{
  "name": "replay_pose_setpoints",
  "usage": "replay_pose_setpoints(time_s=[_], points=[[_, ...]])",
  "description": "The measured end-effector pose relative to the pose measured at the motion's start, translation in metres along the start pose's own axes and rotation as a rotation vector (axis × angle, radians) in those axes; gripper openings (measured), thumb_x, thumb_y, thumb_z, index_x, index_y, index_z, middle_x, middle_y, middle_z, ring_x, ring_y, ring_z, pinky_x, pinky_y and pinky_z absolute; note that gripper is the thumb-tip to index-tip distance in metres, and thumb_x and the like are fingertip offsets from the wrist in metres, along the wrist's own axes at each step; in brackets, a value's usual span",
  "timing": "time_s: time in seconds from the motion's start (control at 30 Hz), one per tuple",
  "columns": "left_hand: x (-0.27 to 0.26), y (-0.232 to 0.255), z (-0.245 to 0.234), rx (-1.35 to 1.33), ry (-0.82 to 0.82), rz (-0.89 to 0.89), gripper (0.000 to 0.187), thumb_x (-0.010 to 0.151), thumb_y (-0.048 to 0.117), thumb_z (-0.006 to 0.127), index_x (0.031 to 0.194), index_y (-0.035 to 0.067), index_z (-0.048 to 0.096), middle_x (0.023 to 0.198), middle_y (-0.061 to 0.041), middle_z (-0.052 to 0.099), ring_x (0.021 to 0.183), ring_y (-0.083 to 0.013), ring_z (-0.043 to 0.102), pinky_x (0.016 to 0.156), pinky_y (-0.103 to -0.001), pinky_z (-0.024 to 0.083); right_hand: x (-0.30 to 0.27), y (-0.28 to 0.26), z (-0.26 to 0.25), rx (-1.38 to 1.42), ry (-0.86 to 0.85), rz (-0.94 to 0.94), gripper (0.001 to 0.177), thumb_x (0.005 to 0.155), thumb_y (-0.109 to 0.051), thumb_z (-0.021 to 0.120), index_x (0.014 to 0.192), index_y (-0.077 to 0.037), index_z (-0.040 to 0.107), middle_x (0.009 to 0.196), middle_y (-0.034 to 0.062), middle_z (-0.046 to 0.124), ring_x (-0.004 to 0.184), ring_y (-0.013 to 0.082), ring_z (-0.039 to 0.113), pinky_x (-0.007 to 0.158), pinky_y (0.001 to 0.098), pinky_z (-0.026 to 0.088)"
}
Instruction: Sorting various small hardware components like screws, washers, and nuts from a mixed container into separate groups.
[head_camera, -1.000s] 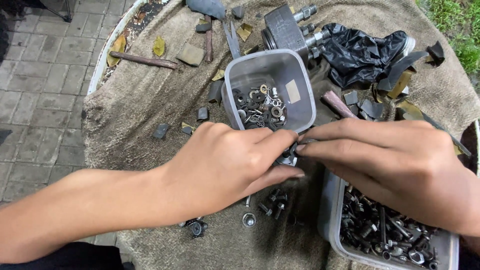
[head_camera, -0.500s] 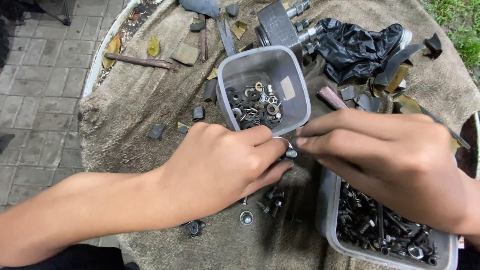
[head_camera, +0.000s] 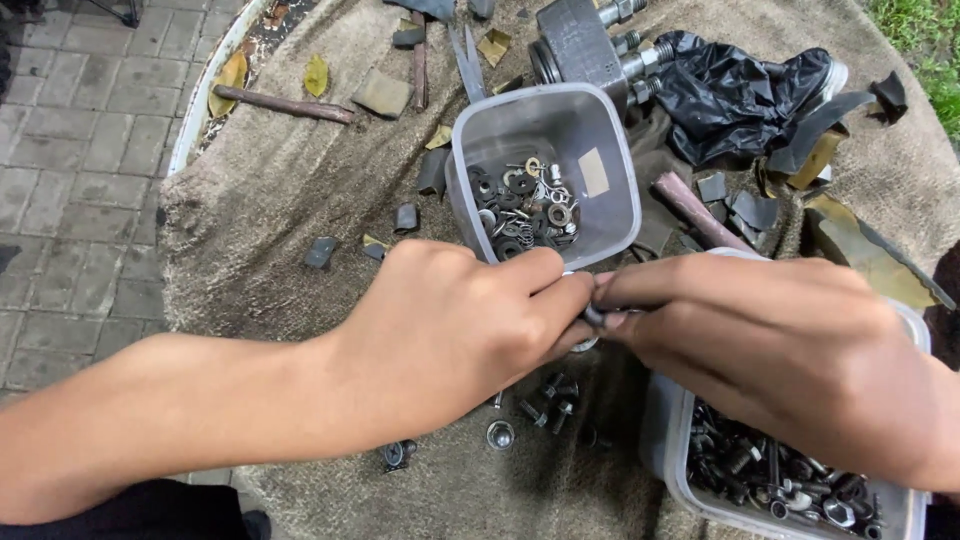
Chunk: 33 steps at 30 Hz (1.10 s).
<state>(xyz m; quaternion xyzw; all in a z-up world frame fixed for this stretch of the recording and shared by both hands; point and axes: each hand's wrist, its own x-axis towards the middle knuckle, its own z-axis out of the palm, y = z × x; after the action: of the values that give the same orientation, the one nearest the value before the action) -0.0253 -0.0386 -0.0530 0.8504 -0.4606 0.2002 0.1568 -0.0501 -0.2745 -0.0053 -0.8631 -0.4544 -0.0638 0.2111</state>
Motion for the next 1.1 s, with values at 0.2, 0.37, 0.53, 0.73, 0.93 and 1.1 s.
replay_pose_setpoints(time_s=[0.2, 0.37, 0.53, 0.73, 0.93, 1.1], points=[[-0.001, 0.005, 0.002, 0.079, 0.066, 0.061, 0.040, 0.105, 0.046, 0.064, 0.112, 0.009, 0.078, 0.077, 0.003, 0.067, 0.042, -0.0186, 0.059, 0.030, -0.035, 0.041, 0.005, -0.009, -0.018, -0.037, 0.072, 0.200, 0.015, 0.085, -0.011, 0.076, 0.095, -0.003, 0.068, 0.110, 0.0086, 0.075, 0.087, 0.0128, 0.076, 0.072, 0.0235, 0.060], [0.001, 0.017, 0.025, 0.204, 0.161, 0.297, 0.010, 0.103, 0.015, 0.062, 0.096, 0.009, 0.063, 0.099, -0.005, 0.063, 0.079, -0.0148, 0.058, 0.057, -0.025, 0.042, -0.002, -0.011, -0.028, -0.089, 0.080, 0.210, 0.014, 0.088, -0.016, 0.073, 0.098, -0.006, 0.069, 0.108, 0.0069, 0.073, 0.079, 0.0134, 0.073, 0.062, 0.0255, 0.056], [0.006, 0.019, 0.017, 0.156, -0.034, 0.208, 0.013, 0.095, 0.011, 0.060, 0.107, 0.005, 0.061, 0.090, -0.004, 0.059, 0.077, -0.0190, 0.063, 0.057, -0.030, 0.051, -0.008, -0.007, -0.026, -0.106, 0.082, 0.195, 0.013, 0.094, -0.021, 0.066, 0.101, -0.011, 0.070, 0.104, 0.0024, 0.071, 0.078, 0.0130, 0.070, 0.058, 0.0271, 0.052], [0.012, 0.005, 0.004, -0.179, -0.236, -0.025, 0.017, 0.104, 0.017, 0.059, 0.092, 0.004, 0.060, 0.080, -0.010, 0.064, 0.066, -0.0327, 0.067, 0.049, -0.049, 0.053, -0.007, 0.006, -0.016, -0.053, -0.045, 0.129, 0.013, 0.099, -0.024, 0.062, 0.106, -0.016, 0.068, 0.106, -0.0014, 0.064, 0.078, 0.0147, 0.066, 0.052, 0.0327, 0.050], [0.012, 0.003, 0.001, -0.224, -0.237, -0.058, 0.019, 0.104, 0.021, 0.059, 0.097, 0.004, 0.065, 0.079, -0.010, 0.068, 0.070, -0.0358, 0.069, 0.050, -0.055, 0.054, -0.012, 0.013, -0.009, -0.134, -0.078, 0.087, 0.017, 0.100, -0.022, 0.057, 0.111, -0.019, 0.069, 0.116, -0.0007, 0.062, 0.085, 0.0138, 0.067, 0.049, 0.0318, 0.047], [0.013, 0.001, 0.001, -0.132, -0.276, -0.092, 0.023, 0.102, 0.028, 0.065, 0.091, 0.009, 0.067, 0.073, -0.003, 0.066, 0.068, -0.0323, 0.070, 0.040, -0.055, 0.053, -0.004, 0.014, -0.007, -0.050, -0.101, 0.050, 0.010, 0.101, -0.015, 0.055, 0.102, -0.012, 0.065, 0.114, 0.0057, 0.062, 0.078, 0.0203, 0.067, 0.049, 0.0353, 0.047]])
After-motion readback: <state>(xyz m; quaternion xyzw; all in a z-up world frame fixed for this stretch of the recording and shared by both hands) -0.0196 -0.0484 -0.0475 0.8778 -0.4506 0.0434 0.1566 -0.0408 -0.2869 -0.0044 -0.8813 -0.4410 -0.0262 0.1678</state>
